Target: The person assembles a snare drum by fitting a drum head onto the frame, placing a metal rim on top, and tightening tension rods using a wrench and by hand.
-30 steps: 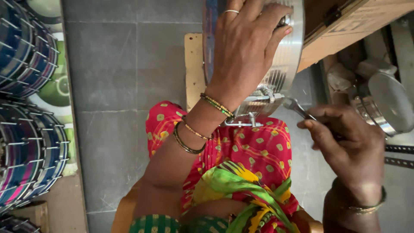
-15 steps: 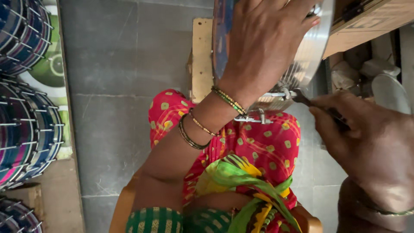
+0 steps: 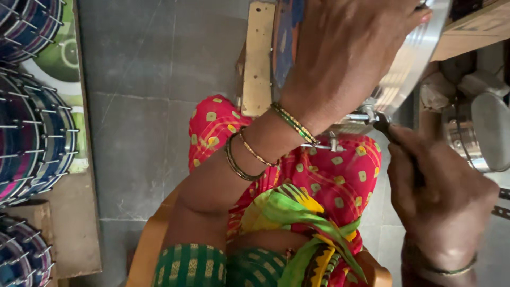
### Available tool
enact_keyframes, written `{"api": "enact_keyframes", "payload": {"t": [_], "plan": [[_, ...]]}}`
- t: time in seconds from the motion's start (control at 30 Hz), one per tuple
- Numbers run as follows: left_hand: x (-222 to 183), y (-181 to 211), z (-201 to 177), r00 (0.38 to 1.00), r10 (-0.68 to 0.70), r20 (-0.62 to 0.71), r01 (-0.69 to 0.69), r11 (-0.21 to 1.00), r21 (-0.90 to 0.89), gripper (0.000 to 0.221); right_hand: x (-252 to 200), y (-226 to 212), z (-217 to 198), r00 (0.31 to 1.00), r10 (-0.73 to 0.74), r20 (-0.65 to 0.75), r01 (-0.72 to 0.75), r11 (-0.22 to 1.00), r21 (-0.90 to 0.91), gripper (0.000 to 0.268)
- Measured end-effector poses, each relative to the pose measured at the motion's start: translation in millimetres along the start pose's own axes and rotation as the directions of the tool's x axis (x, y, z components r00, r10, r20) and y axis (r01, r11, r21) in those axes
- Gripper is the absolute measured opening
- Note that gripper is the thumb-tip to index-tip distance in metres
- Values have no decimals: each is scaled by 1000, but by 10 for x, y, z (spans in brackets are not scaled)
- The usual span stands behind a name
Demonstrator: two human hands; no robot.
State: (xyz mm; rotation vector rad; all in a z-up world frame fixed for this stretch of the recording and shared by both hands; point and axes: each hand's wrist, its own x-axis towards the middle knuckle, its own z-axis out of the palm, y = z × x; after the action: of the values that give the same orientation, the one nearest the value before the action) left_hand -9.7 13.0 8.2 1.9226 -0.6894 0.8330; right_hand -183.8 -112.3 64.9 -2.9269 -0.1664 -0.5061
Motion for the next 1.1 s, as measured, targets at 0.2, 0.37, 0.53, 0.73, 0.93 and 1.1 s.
{"api": "enact_keyframes", "payload": {"t": [0.2,0.37,0.53,0.73,0.93,1.1], "plan": [[-4,-3,-29,999,-36,9,36,999,6,22,-352,391,657,985,-1,-174,31,985,171,26],[-94,-51,-32,998,-56,37,52,995,83,33,-545,597,1368,938,-13,-346,184,865,467,31],[-64,10,-85,999,-49,14,47,994,98,30,-471,688,1824,885,0,-465,301,763,572,20],[9,-40,-232,999,-39,26,37,997,71,21,-795,877,1600,945,201,-259,155,423,893,17],[44,-46,-220,1000,0,-7,1,998,68,19,-889,1050,682,952,222,212,-271,282,921,21],[29,-49,-207,1000,-26,-10,26,998,53,17,-1078,1367,761,937,340,75,-213,390,896,26]]}}
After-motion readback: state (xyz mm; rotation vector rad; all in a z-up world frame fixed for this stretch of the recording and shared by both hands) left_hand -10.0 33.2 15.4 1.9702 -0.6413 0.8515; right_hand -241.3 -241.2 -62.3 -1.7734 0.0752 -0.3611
